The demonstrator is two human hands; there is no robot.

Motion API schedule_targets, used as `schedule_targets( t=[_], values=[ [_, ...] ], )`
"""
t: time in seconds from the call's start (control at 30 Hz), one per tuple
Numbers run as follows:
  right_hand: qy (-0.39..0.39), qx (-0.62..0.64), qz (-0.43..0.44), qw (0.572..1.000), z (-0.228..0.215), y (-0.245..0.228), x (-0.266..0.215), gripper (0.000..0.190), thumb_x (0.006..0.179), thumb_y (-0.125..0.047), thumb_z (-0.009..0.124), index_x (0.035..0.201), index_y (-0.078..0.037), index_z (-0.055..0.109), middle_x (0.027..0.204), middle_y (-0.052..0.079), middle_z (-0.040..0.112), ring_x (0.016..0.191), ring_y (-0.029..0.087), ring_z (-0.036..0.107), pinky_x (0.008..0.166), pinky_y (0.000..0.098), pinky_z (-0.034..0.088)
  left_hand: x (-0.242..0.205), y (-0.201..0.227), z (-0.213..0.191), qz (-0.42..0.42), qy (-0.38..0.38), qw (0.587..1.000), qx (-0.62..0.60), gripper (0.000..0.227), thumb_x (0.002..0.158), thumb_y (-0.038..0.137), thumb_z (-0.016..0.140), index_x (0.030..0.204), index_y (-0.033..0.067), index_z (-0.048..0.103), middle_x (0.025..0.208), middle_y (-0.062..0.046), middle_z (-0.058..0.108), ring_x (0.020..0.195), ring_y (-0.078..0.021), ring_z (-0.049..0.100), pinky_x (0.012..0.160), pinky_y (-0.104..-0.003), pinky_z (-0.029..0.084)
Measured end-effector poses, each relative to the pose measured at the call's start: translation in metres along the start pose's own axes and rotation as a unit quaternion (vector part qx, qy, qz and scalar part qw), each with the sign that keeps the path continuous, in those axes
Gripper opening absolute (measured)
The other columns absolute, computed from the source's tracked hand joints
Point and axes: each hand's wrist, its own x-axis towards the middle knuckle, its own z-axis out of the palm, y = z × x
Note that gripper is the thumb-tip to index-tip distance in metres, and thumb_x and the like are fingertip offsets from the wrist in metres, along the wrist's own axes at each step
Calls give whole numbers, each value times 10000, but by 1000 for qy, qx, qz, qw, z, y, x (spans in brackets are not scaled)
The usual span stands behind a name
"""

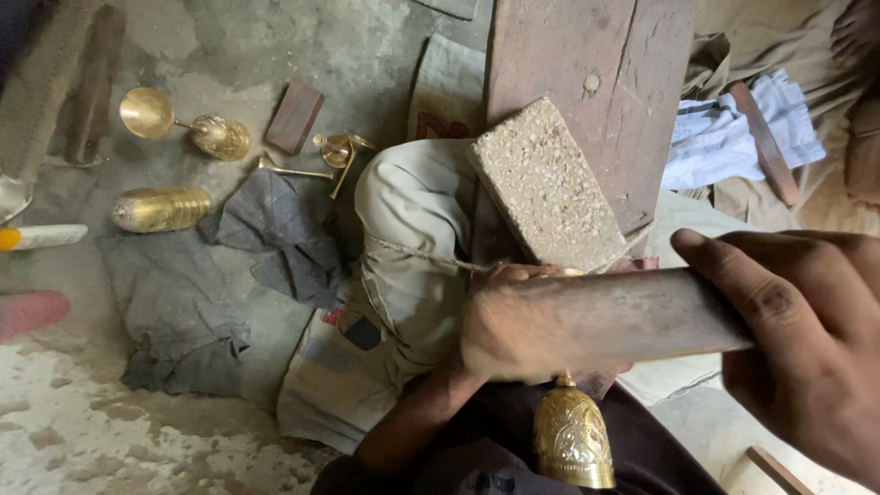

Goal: The person holds a brass bell-shaped object on a wooden block and repeatedly strikes it with a wooden mallet. The person rotates the object to work on different sides of the rim and body.

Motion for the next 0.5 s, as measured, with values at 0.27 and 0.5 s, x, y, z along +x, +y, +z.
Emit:
schedule_targets(
  t=[0.27,0.5],
  values=[
    [-17,-121,-74,990,4,-3,6,719,676,-131,713,1390,-103,633,1176,91,691,979,256,662,892,389,504,-13,-21,15,7,13,999,-30,226,1039,193,713,1215,87,620,1127,-42,677,1013,-198,699,862,-318,577],
    [-27,-88,-50,994,3,-7,11,708,704,-82,678,1410,-88,621,1181,90,688,1000,254,656,911,385,494,9,0,1,-12,3,998,-69,241,1026,103,733,1229,59,611,1131,-73,682,1025,-193,708,855,-302,589]
  ],
)
